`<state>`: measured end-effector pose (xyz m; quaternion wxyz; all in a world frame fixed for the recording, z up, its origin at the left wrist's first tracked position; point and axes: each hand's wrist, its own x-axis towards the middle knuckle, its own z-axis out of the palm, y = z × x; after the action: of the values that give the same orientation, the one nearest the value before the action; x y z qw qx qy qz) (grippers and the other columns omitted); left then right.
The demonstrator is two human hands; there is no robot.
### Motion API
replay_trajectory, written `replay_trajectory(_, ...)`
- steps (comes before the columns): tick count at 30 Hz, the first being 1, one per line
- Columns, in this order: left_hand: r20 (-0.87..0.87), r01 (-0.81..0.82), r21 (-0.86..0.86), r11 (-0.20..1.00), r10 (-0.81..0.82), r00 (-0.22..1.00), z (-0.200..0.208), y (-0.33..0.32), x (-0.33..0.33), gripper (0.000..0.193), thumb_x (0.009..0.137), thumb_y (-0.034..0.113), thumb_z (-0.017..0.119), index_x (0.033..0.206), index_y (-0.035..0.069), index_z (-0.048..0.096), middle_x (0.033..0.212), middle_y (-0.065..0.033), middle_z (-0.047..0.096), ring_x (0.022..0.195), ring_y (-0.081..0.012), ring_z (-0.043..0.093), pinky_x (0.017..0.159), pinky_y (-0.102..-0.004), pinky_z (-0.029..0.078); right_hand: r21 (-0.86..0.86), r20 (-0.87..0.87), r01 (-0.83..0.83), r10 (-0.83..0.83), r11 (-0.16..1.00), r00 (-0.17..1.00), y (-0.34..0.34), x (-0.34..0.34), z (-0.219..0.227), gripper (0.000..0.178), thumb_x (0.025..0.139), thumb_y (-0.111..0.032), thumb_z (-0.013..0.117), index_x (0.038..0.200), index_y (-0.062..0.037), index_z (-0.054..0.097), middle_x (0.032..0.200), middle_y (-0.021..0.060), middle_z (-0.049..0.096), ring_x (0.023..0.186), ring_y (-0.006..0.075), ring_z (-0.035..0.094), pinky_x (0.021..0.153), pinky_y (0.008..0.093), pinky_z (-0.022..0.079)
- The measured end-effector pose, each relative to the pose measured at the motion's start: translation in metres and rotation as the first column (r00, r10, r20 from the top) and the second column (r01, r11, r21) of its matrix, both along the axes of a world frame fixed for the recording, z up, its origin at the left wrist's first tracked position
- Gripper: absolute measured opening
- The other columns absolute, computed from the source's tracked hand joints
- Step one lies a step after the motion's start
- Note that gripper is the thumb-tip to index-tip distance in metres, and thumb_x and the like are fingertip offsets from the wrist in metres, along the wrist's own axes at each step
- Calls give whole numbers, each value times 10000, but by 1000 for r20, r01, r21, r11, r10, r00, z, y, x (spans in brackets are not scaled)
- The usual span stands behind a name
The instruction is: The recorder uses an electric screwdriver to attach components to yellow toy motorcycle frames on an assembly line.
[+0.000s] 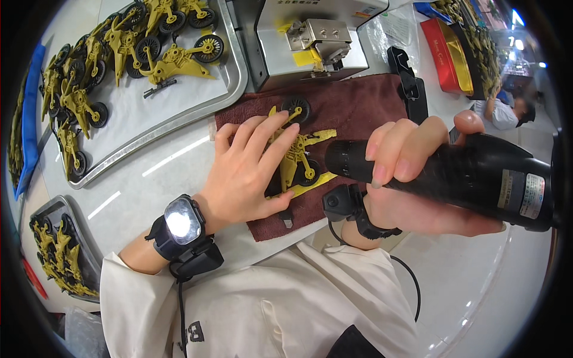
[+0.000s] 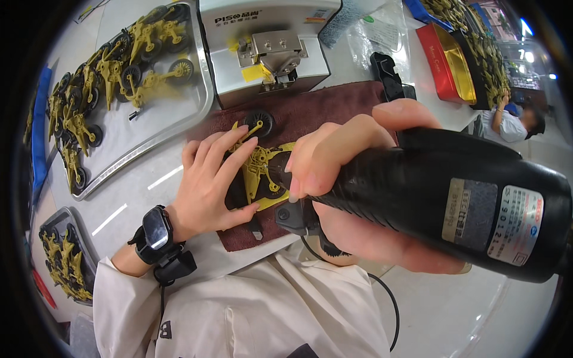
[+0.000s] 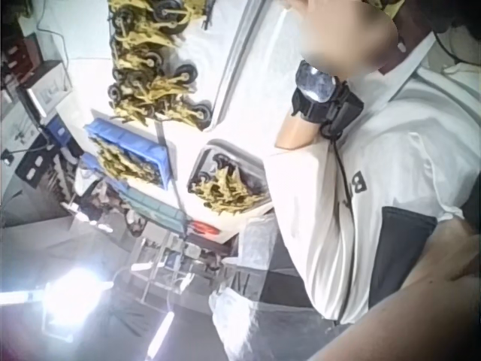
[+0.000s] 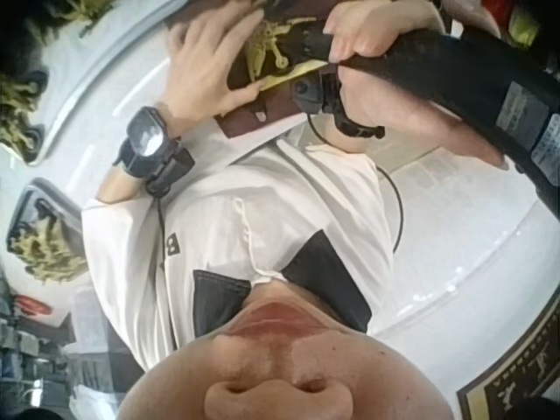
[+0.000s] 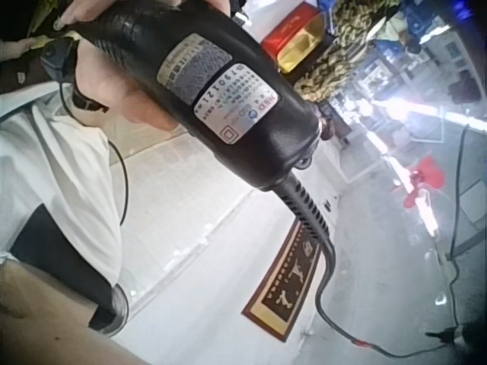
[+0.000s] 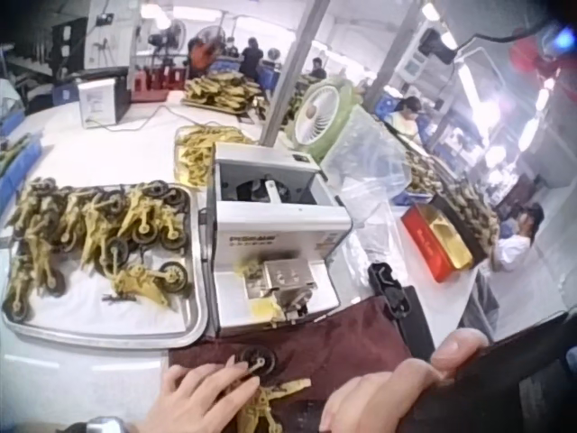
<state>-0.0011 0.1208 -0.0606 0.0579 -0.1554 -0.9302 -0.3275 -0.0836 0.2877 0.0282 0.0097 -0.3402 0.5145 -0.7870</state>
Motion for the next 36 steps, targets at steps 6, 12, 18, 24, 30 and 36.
replay_trajectory(6, 47, -6, -10, 1000, 7, 999, 2, -2, 3, 909, 555, 339, 746, 1345, 65, 388, 1358, -140, 391, 1191, -302, 409, 956, -464, 259, 16, 3, -32, 32, 999, 999, -3, 0, -1, 975, 694, -866, 329, 1233, -55, 386, 621, 36, 473, 422, 176, 449, 489, 338, 394)
replay_trajectory(12, 80, 20, 1, 1000, -20, 997, -5, -7, 5, 889, 638, 382, 713, 1372, 49, 338, 1436, -168, 307, 1289, -336, 332, 1044, -519, 182, 13, 28, -86, 86, 996, 996, -10, -8, -11, 981, 683, -876, 320, 1243, -73, 388, 624, 42, 469, 432, 186, 458, 504, 351, 399)
replay_trajectory(18, 73, 21, 110, 994, -29, 997, -11, -7, 3, 909, 668, 408, 707, 1389, 32, 301, 1468, -207, 234, 1323, -351, 294, 1056, -534, 187, 73, 85, -24, 18, 997, 996, -15, -9, -13, 1017, 654, -898, 313, 1249, -78, 389, 617, 48, 465, 436, 192, 458, 502, 353, 397)
replay_trajectory(24, 93, -4, 48, 999, 0, 996, -8, -7, 4, 938, 643, 406, 736, 1384, 29, 301, 1462, -211, 230, 1336, -331, 270, 1071, -523, 177, -11, 67, -67, 68, 998, 995, -20, -15, -25, 991, 647, -881, 379, 1175, -42, 403, 611, 64, 479, 445, 203, 471, 490, 358, 399)
replay_trajectory(30, 79, -20, 4, 1000, 20, 997, -8, -8, 3, 934, 642, 454, 730, 1376, 41, 325, 1453, -200, 251, 1332, -340, 271, 1063, -546, 164, 53, -76, -232, 236, 971, 969, -18, -8, -26, 938, 674, -798, 504, 1175, -15, 381, 733, 147, 556, 539, 255, 534, 570, 395, 441)
replay_trajectory(36, 70, -8, 73, 997, 3, 998, -11, -11, 2, 920, 606, 449, 762, 1334, 45, 372, 1425, -195, 297, 1291, -334, 322, 1049, -534, 181, 95, -127, -324, 334, 941, 934, -5, -32, 6, 927, 730, -695, 577, 1311, -9, 352, 709, 52, 526, 529, 186, 488, 552, 330, 412)
